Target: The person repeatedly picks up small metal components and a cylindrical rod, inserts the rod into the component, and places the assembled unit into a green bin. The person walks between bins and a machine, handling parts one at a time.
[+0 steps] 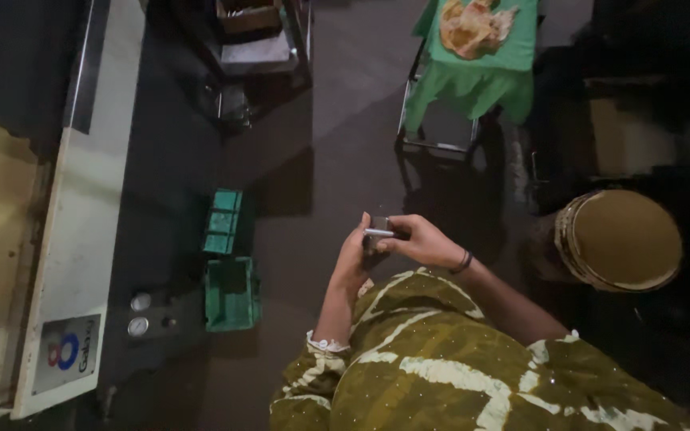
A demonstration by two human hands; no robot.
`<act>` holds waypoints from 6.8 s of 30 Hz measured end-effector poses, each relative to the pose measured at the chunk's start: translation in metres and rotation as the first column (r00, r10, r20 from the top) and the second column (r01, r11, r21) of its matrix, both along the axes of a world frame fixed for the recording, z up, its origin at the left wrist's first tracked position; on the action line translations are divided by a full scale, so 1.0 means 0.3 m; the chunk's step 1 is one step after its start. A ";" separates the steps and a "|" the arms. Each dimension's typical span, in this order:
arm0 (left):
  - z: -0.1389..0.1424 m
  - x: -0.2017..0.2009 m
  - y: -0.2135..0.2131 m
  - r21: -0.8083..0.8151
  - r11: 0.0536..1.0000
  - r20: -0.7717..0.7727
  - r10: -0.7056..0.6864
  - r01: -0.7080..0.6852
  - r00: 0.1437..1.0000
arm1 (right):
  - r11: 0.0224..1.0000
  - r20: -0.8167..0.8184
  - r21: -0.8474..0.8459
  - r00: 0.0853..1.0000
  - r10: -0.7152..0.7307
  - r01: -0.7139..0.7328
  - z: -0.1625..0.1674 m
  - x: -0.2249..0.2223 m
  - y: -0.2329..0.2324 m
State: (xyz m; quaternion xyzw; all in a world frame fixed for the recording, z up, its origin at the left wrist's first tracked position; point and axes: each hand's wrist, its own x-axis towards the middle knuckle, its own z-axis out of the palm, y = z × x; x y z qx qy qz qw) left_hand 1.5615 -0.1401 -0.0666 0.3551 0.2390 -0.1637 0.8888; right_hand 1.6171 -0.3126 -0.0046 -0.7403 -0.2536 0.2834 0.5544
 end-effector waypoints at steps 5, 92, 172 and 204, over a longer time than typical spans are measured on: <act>-0.067 0.039 0.115 0.009 0.998 -0.028 0.070 -0.070 0.997 | 0.992 -0.050 -0.103 0.997 0.065 -0.070 -0.025 0.073 0.121; -0.239 3.354 1.071 0.288 0.846 0.216 -0.513 0.448 0.831 | 0.922 0.112 0.077 0.915 -0.387 0.380 -0.190 2.988 1.025; -0.101 6.128 0.829 0.260 0.890 0.102 -0.411 0.375 0.906 | 0.960 -0.080 0.009 0.957 -0.278 0.280 -0.221 5.894 0.745; -0.191 5.987 0.501 -0.136 -0.097 0.041 0.994 -0.986 -0.103 | 0.278 -0.015 -0.044 0.279 0.960 -0.960 -0.266 6.450 1.210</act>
